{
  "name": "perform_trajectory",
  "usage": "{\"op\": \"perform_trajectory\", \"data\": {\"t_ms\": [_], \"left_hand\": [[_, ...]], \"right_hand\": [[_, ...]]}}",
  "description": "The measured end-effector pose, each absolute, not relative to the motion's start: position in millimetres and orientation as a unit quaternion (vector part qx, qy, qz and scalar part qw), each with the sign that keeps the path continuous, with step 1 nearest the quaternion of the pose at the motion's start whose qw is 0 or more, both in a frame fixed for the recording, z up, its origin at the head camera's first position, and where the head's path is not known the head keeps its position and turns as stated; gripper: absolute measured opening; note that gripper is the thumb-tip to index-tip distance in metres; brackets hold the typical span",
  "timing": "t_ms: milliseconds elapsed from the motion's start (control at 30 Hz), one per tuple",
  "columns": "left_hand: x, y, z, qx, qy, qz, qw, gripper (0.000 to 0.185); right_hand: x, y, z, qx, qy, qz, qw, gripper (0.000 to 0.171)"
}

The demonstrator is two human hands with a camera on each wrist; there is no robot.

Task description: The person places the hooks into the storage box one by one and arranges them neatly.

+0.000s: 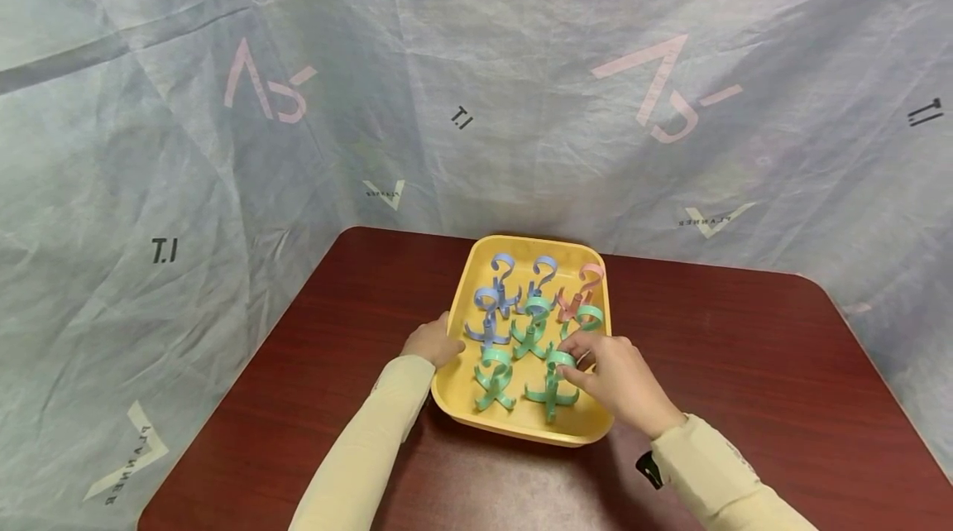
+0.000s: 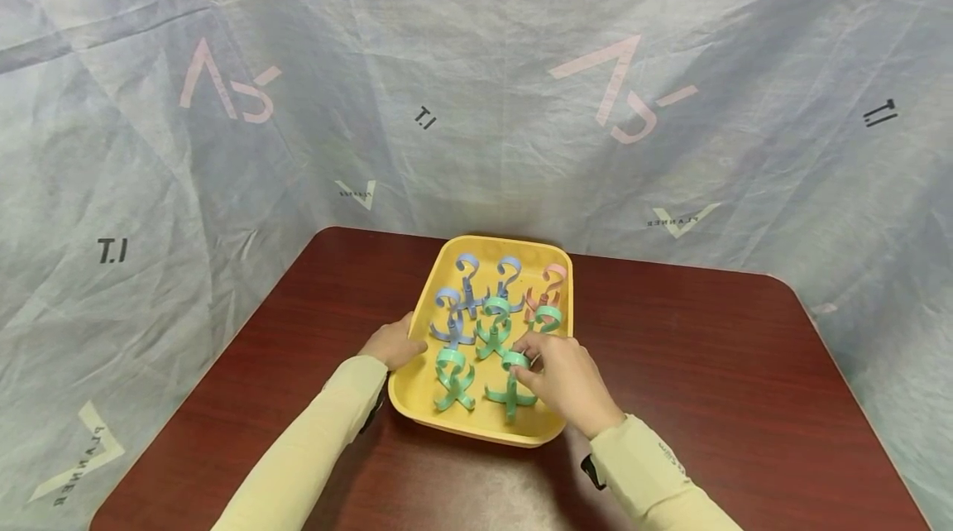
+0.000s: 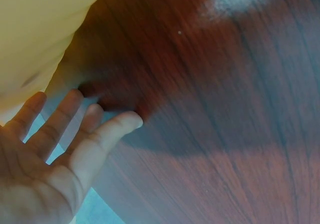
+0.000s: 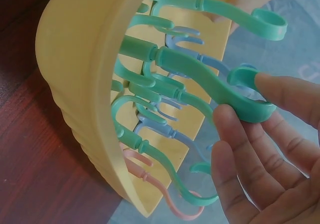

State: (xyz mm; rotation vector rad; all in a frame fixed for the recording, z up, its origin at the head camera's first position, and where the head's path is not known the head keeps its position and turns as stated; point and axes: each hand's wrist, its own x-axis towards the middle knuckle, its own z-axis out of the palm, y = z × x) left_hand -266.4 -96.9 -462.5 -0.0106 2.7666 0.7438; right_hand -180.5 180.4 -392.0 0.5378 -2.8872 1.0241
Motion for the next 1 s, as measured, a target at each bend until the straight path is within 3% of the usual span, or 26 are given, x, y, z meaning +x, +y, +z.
{"op": "perform_trajectory", "data": {"t_ms": [1000], "left_hand": [[-267.4, -99.3, -468.1, -0.003, 0.960, 0.248, 0.130, 0.058]], "right_hand": [[-170.7, 187.2, -392.9, 0.175, -0.927, 0.332, 0.015, 0.024]]}}
